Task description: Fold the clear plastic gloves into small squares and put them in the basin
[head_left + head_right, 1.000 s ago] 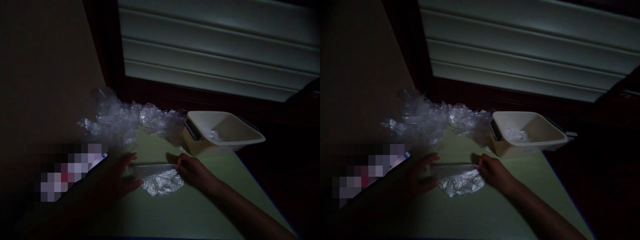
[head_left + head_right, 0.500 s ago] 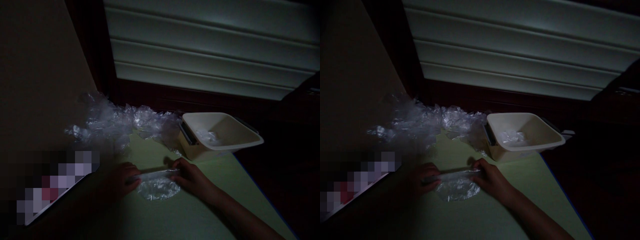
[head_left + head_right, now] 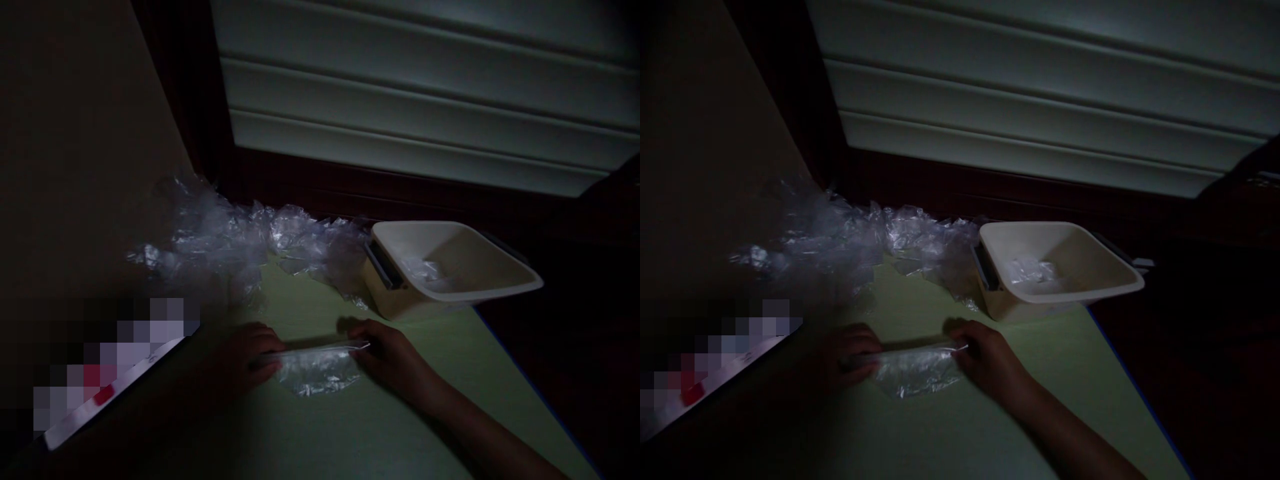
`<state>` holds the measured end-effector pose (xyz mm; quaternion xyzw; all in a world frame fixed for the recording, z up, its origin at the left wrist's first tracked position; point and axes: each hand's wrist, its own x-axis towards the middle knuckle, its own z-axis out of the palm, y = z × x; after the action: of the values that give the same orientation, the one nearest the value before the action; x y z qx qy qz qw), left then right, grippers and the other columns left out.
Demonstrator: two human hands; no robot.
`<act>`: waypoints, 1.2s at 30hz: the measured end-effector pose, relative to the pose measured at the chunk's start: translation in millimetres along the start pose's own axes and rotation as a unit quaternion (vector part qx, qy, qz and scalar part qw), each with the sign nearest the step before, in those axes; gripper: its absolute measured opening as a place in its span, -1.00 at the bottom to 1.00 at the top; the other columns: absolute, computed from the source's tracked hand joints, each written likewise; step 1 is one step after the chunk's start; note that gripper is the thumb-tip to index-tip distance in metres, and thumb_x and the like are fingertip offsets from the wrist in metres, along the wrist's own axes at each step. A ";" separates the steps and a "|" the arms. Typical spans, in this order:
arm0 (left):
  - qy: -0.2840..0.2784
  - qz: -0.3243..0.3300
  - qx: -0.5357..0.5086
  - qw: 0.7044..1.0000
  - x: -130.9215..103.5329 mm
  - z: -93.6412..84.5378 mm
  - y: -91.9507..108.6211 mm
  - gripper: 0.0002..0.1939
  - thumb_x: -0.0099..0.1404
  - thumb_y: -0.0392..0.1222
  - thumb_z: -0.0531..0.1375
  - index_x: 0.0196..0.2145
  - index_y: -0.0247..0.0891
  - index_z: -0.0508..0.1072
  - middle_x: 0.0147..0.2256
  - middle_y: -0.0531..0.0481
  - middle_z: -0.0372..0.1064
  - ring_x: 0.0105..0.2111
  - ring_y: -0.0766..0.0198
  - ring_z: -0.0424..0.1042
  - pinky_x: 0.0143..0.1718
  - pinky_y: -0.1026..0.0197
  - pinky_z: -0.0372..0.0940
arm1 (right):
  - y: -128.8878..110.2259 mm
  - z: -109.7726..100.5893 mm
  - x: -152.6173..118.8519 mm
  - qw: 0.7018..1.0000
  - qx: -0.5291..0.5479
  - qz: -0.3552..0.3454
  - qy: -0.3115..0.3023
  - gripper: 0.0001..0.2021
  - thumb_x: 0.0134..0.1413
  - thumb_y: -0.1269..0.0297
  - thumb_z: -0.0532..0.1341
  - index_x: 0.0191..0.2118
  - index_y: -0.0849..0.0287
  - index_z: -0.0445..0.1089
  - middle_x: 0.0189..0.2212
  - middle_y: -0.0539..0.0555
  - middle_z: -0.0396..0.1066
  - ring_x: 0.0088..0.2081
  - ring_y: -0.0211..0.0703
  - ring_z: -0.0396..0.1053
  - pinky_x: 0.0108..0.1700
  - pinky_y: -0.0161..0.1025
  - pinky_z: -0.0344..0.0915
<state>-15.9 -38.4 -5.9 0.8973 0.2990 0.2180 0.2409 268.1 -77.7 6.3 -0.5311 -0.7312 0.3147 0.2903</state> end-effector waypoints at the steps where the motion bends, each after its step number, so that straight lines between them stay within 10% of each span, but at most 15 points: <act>1: -0.002 0.016 -0.001 1.000 0.0 0.4 -1.9 -0.81 0.29 -0.22 0.03 -0.32 -0.25 0.43 -0.40 -0.01 0.41 -0.38 0.24 0.36 -0.32 0.22 0.26 | -0.2 -0.5 0.5 1.000 -0.011 -0.010 -0.001 -0.88 -0.05 0.49 0.16 -0.35 0.17 0.36 -0.45 0.05 0.42 -0.41 -0.14 0.38 -0.36 -0.22 0.34; 5: -0.021 0.055 0.014 0.998 -1.2 0.0 -3.3 -0.80 0.29 -0.34 0.01 -0.30 -0.22 0.43 -0.35 0.00 0.42 -0.33 0.24 0.35 -0.25 0.19 0.22 | 0.0 -7.1 0.7 0.998 -0.008 -0.046 -0.030 -0.83 -0.14 0.56 0.15 -0.42 0.15 0.36 -0.44 0.03 0.39 -0.39 -0.16 0.38 -0.35 -0.23 0.33; 13: 0.005 0.127 0.203 0.971 -6.1 3.9 10.1 -0.82 0.35 -0.42 0.03 -0.28 -0.25 0.39 -0.33 0.01 0.39 -0.35 0.21 0.29 -0.29 0.16 0.12 | -33.2 -10.3 -18.5 0.985 -0.085 -0.144 0.039 -0.56 0.16 0.51 -0.01 0.14 0.05 0.16 0.03 0.17 0.35 0.05 -0.02 0.32 0.04 0.00 0.32; 22: 0.014 0.153 0.253 0.955 -3.1 1.1 14.0 -0.81 0.41 -0.35 0.01 -0.29 -0.28 0.41 -0.36 -0.01 0.40 -0.38 0.21 0.32 -0.32 0.17 0.17 | -38.9 30.0 -33.7 0.923 -0.244 -0.222 -0.199 -0.29 0.26 -0.02 0.03 0.32 0.42 -0.11 0.31 0.39 -0.17 0.33 0.17 -0.26 0.28 0.19 -0.12; 36: -0.031 0.103 0.306 0.946 -60.2 11.0 48.2 -0.50 0.33 -0.28 0.07 0.21 -0.29 0.15 0.23 -0.08 0.13 0.18 0.13 0.18 0.09 0.12 0.22 | -36.0 31.1 -34.4 0.917 -0.266 -0.208 -0.213 -0.27 0.29 -0.07 -0.07 0.34 0.42 -0.19 0.33 0.38 -0.27 0.34 0.11 -0.37 0.28 0.20 -0.17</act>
<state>-33.0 -114.3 -2.3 0.9599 0.2500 0.1115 -0.0599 232.3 -124.0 11.1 -0.3453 -0.9264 0.1463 0.0346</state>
